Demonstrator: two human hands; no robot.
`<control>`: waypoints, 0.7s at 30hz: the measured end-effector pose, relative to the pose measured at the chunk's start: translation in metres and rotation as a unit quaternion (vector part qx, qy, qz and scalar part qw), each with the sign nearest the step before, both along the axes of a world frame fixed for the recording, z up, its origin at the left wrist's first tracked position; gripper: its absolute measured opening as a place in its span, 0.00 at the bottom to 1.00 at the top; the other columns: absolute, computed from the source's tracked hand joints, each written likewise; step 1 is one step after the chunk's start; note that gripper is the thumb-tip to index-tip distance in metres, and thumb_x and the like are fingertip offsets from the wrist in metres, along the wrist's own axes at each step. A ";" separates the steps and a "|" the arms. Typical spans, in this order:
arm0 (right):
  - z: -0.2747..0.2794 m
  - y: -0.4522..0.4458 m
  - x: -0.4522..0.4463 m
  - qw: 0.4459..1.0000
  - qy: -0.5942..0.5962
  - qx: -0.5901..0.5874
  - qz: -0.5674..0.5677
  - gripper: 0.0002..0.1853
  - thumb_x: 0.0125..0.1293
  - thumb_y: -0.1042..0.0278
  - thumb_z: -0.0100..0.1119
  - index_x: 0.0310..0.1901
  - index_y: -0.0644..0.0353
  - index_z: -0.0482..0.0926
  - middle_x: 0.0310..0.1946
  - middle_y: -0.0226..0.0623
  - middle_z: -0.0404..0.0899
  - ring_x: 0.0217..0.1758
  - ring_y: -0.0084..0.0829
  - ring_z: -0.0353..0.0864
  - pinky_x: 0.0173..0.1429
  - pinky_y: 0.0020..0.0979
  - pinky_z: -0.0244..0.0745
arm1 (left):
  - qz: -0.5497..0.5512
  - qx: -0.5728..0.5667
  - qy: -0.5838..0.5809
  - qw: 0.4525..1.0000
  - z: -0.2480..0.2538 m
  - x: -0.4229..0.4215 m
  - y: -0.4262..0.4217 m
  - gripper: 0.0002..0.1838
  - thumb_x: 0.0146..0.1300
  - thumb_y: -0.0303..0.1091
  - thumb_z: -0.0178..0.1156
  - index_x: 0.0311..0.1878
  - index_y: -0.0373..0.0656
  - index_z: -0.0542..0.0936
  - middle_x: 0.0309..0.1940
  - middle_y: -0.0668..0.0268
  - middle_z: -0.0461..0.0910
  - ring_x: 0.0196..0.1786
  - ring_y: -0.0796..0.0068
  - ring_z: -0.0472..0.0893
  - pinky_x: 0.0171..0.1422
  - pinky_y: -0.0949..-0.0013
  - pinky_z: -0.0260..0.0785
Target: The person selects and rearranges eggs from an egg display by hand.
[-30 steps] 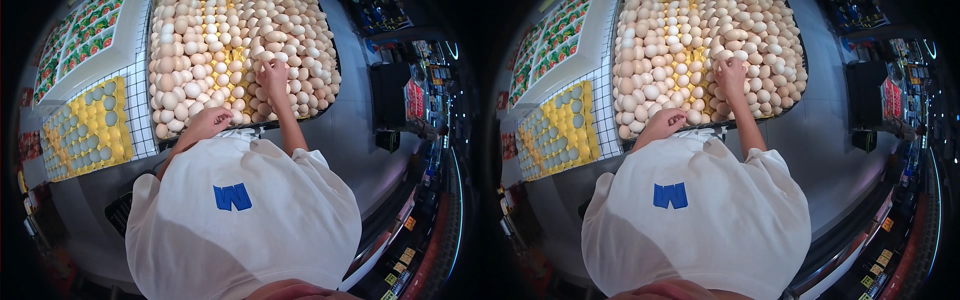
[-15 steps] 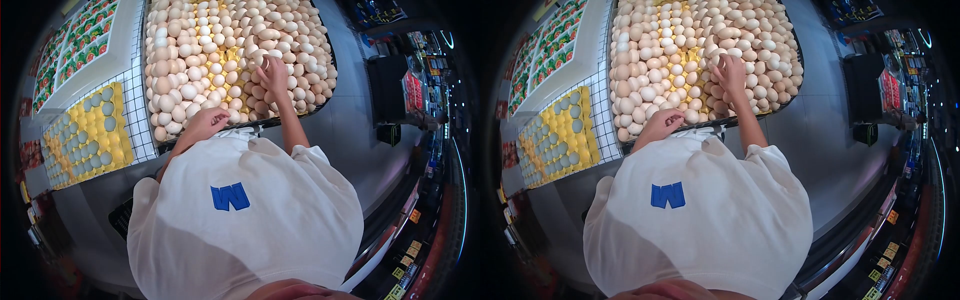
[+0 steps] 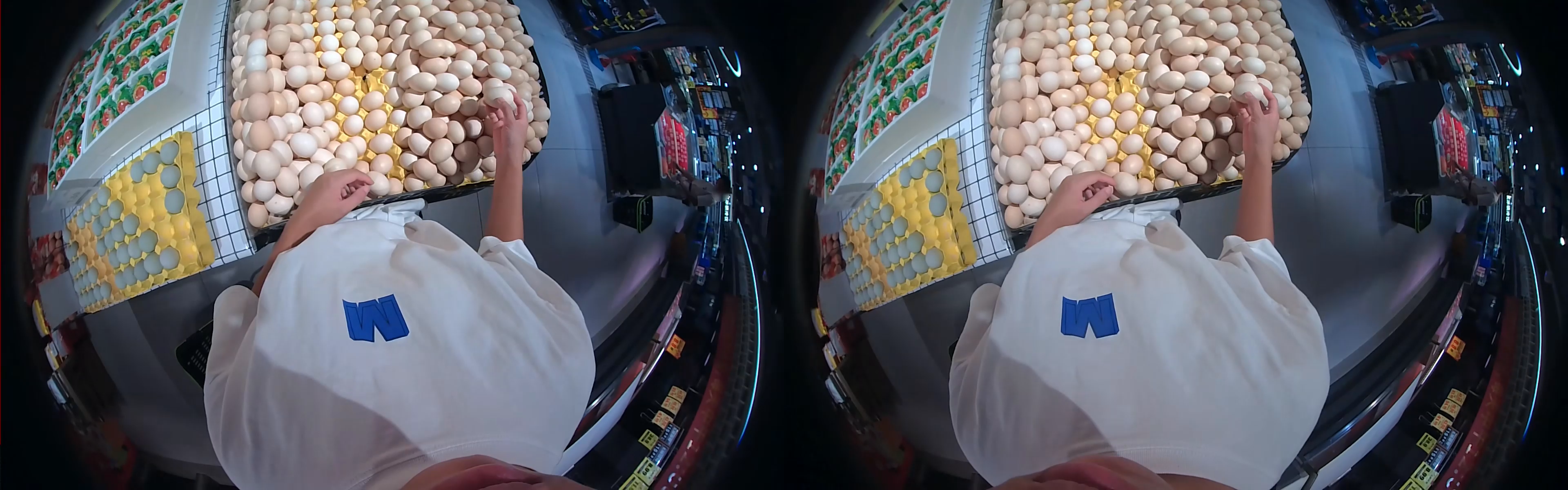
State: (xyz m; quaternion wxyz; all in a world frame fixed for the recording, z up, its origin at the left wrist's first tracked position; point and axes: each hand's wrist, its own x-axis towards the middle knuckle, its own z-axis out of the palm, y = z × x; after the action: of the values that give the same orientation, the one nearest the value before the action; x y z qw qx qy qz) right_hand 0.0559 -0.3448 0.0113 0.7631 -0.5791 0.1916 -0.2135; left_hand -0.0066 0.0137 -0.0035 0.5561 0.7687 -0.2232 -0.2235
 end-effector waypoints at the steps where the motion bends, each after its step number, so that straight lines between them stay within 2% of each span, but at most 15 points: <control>1: -0.002 0.001 0.001 1.000 0.000 0.000 0.000 0.20 0.67 0.73 0.59 0.58 0.63 0.68 0.49 0.39 0.77 0.49 0.29 0.80 0.51 0.28 0.75 | -0.001 0.000 -0.002 1.000 0.000 0.000 0.000 0.09 0.63 0.33 0.61 0.44 0.41 0.82 0.31 0.66 0.84 0.29 0.77 0.79 0.36 0.73 0.72; 6: -0.022 0.002 0.019 0.961 -0.021 -0.275 0.024 0.24 0.59 0.72 0.67 0.56 0.63 0.69 0.44 0.38 0.78 0.45 0.25 0.79 0.46 0.27 0.78 | -0.001 -0.006 0.009 1.000 -0.002 0.000 0.000 0.09 0.63 0.33 0.61 0.44 0.41 0.82 0.30 0.65 0.84 0.29 0.78 0.78 0.36 0.74 0.71; 7: -0.025 0.002 0.024 0.961 -0.022 -0.274 0.024 0.24 0.59 0.72 0.67 0.56 0.63 0.69 0.44 0.38 0.78 0.45 0.25 0.79 0.46 0.27 0.78 | 0.001 -0.008 0.012 1.000 -0.001 0.000 0.000 0.09 0.63 0.32 0.61 0.44 0.41 0.82 0.30 0.65 0.84 0.29 0.78 0.78 0.36 0.74 0.72; 9: -0.027 0.004 0.030 0.914 0.014 -0.405 0.020 0.24 0.55 0.69 0.70 0.53 0.63 0.73 0.38 0.34 0.80 0.40 0.22 0.77 0.42 0.25 0.76 | -0.001 -0.001 0.013 1.000 0.002 0.001 0.000 0.09 0.63 0.32 0.61 0.44 0.41 0.82 0.30 0.65 0.84 0.29 0.77 0.78 0.36 0.73 0.72; 12: -0.026 0.013 0.034 0.884 0.026 -0.467 0.018 0.23 0.53 0.68 0.71 0.50 0.63 0.75 0.34 0.33 0.79 0.35 0.22 0.76 0.39 0.26 0.75 | -0.001 -0.001 0.013 1.000 -0.001 0.001 0.001 0.09 0.63 0.32 0.61 0.44 0.41 0.82 0.31 0.65 0.84 0.30 0.76 0.79 0.37 0.73 0.73; 16: -0.024 0.015 0.037 0.874 0.091 -0.477 0.009 0.23 0.53 0.66 0.71 0.50 0.64 0.76 0.31 0.35 0.78 0.33 0.26 0.76 0.39 0.30 0.75 | 0.007 0.000 0.012 1.000 -0.002 0.001 0.001 0.10 0.62 0.32 0.61 0.46 0.41 0.81 0.32 0.64 0.84 0.31 0.75 0.80 0.39 0.72 0.73; 19: -0.041 0.006 0.044 0.841 0.047 -0.539 -0.012 0.21 0.57 0.67 0.70 0.51 0.61 0.76 0.31 0.31 0.78 0.33 0.22 0.75 0.39 0.27 0.75 | 0.009 -0.001 0.008 1.000 -0.002 0.001 0.001 0.11 0.61 0.32 0.61 0.46 0.41 0.81 0.32 0.64 0.84 0.31 0.75 0.80 0.39 0.72 0.74; 21: -0.038 0.007 0.044 0.846 0.054 -0.531 -0.009 0.21 0.57 0.67 0.70 0.52 0.61 0.76 0.31 0.31 0.78 0.33 0.22 0.75 0.39 0.27 0.75 | 0.008 -0.002 0.007 1.000 -0.003 0.001 0.001 0.11 0.61 0.32 0.61 0.46 0.41 0.81 0.32 0.64 0.84 0.31 0.75 0.80 0.39 0.72 0.74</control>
State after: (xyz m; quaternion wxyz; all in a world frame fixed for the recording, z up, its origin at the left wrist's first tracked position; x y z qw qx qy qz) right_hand 0.0998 -0.3377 -0.0263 0.3257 -0.9045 0.0952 -0.2583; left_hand -0.0056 0.0152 -0.0067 0.5611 0.7676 -0.2140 -0.2237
